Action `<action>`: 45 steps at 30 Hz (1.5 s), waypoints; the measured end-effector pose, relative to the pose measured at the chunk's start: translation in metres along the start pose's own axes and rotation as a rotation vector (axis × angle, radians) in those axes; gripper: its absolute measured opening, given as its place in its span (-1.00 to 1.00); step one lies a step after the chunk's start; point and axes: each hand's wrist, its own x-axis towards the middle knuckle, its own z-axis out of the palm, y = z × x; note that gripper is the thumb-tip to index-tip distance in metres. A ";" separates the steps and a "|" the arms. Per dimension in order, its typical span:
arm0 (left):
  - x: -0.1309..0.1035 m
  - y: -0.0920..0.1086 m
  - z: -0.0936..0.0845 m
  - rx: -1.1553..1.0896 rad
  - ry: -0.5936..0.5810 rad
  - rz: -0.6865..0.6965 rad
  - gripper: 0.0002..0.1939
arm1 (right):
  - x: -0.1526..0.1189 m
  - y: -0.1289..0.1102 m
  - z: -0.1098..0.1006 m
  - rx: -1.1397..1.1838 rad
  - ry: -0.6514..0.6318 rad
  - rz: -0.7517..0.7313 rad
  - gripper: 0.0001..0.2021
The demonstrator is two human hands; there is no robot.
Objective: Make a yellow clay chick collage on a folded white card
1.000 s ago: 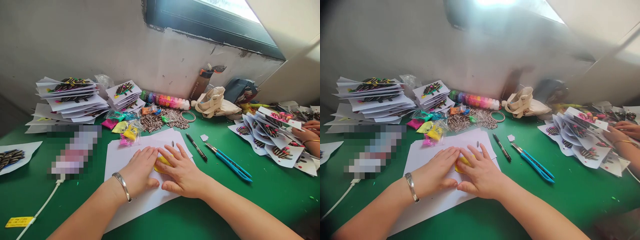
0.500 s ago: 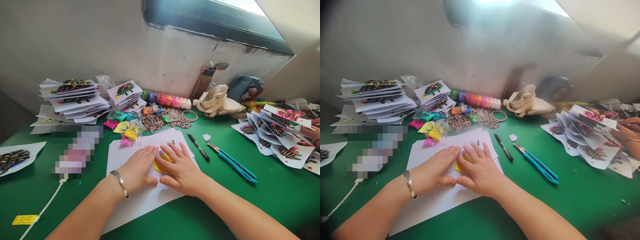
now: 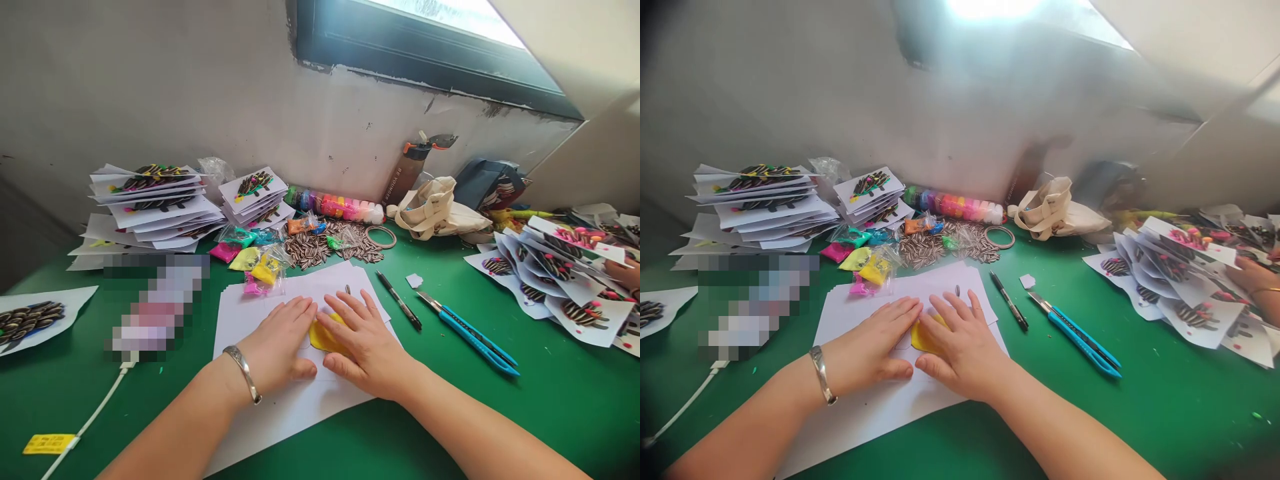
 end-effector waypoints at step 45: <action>-0.002 0.005 -0.004 0.015 0.004 0.031 -0.18 | -0.008 0.001 -0.004 0.004 -0.090 -0.215 -0.38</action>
